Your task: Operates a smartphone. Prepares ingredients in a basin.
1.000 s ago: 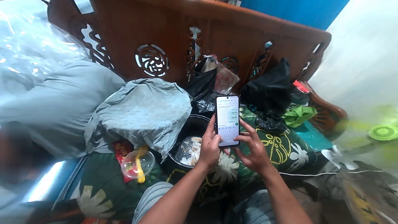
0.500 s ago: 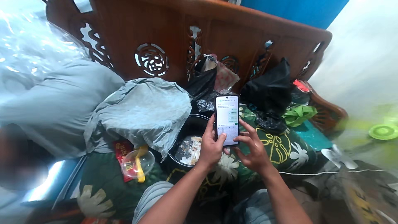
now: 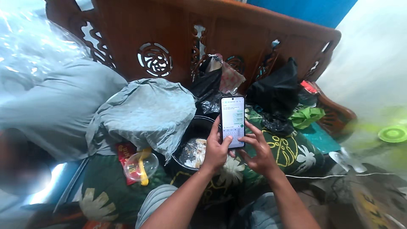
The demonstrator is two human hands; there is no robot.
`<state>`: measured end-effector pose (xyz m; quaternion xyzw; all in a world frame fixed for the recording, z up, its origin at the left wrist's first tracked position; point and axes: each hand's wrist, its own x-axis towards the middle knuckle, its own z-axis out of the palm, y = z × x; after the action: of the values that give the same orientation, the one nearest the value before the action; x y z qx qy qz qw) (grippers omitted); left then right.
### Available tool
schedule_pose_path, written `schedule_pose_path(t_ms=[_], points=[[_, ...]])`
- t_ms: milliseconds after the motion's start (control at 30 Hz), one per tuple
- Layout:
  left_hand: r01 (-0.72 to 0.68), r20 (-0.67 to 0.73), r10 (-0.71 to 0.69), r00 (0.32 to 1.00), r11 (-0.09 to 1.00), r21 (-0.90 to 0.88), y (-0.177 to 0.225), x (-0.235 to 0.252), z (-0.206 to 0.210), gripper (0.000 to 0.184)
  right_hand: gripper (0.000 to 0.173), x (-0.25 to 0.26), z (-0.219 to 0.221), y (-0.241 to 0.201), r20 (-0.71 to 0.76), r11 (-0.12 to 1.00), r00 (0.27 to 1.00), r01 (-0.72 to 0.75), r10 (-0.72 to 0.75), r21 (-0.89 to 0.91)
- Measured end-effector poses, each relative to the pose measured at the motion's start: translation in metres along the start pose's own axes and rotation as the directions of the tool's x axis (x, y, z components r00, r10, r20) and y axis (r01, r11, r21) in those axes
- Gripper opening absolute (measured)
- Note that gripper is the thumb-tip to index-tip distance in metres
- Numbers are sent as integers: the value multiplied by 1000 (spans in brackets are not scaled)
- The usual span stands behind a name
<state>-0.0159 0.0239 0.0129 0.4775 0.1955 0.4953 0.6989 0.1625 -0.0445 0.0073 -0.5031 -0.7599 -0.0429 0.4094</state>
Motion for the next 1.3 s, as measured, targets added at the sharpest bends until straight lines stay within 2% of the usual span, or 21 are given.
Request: schedule_pose_path(t_ms=[300,367,500,600,867,1133,1300], points=[[-7,16,7,1000,1000,6,1,0,-2,73,22,-1,0,2,13,1000,1000,9,-10,9],[-7,16,7,1000,1000,-2,0,0,-2,73,24,-1,0,1,12,1000,1000,7,-7,4],[-15,22,15,1000,1000,6,0,0,-1,72,42,-2,2,0,36,1000,999,-31,31,6],[-16,30,16,999,1000,27,1,-1,0,72,48,-2,3,-1,55,998,997,-51,52,-24],[-21,28,20,999,999,34,0,-1,0,69,41,-1,0,1,5,999,999,-45,45,-3],[-22,32,21,999,1000,11,1,-1,0,70,35,-1,-4,2,23,995,997,-75,77,-67],[-17,35,17,999,1000,13,0,0,-1,71,40,0,-4,1,11,997,998,-66,66,-42]])
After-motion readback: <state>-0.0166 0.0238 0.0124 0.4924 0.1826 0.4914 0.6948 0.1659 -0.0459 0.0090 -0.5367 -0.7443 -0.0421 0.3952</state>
